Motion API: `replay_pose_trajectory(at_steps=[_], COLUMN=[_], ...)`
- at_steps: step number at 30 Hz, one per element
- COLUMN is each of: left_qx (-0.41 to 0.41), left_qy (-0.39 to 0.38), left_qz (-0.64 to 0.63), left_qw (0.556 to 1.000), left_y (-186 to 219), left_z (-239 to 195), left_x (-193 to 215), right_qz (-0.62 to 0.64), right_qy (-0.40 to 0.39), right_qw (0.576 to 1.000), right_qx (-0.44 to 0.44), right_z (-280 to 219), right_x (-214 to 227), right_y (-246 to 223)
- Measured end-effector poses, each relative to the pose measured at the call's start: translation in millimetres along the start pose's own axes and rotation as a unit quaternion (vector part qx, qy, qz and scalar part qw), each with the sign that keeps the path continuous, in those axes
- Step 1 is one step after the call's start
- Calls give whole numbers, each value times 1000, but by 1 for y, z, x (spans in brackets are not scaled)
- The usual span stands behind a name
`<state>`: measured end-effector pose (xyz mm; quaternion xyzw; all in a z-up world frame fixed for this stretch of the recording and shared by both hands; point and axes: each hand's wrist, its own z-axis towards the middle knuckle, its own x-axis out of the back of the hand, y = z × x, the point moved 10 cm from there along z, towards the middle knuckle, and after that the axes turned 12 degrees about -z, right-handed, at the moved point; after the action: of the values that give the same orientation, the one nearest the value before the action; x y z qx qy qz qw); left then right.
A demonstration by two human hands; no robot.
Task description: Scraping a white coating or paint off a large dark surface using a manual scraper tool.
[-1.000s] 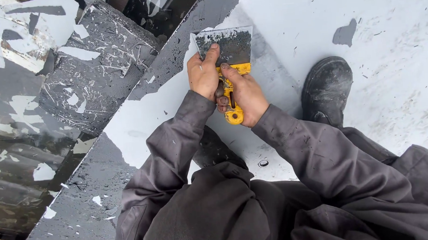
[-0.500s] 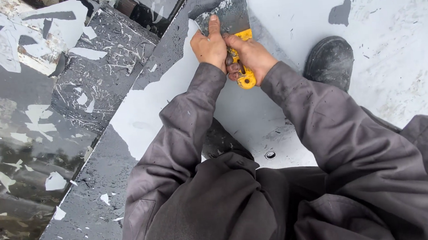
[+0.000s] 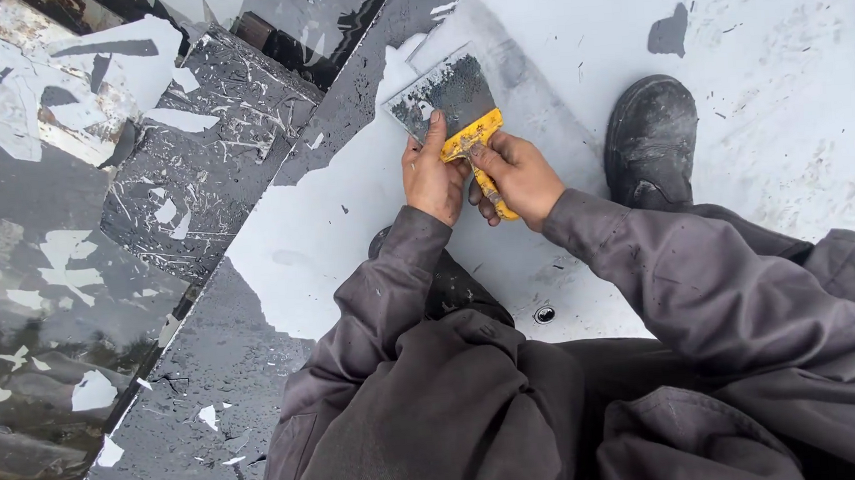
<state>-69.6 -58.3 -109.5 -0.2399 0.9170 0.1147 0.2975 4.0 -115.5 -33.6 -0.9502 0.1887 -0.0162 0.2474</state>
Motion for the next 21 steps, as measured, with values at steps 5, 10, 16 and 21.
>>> replay_pose_trajectory(at_steps=[5, 10, 16, 21], left_qx=[63, 101, -109, -76], left_qy=[33, 57, 38, 48], left_qz=[102, 112, 35, 112], left_qw=[992, 987, 993, 990], left_y=[0, -23, 17, 95], left_z=[-11, 11, 86, 70], left_x=[-42, -45, -55, -124], right_qz=[68, 59, -23, -16], right_qy=[65, 56, 23, -57], right_qw=[996, 995, 999, 994], right_qx=[-12, -49, -13, 93], right_z=[13, 20, 72, 82], right_x=[9, 32, 38, 6], right_y=[-11, -43, -96, -172])
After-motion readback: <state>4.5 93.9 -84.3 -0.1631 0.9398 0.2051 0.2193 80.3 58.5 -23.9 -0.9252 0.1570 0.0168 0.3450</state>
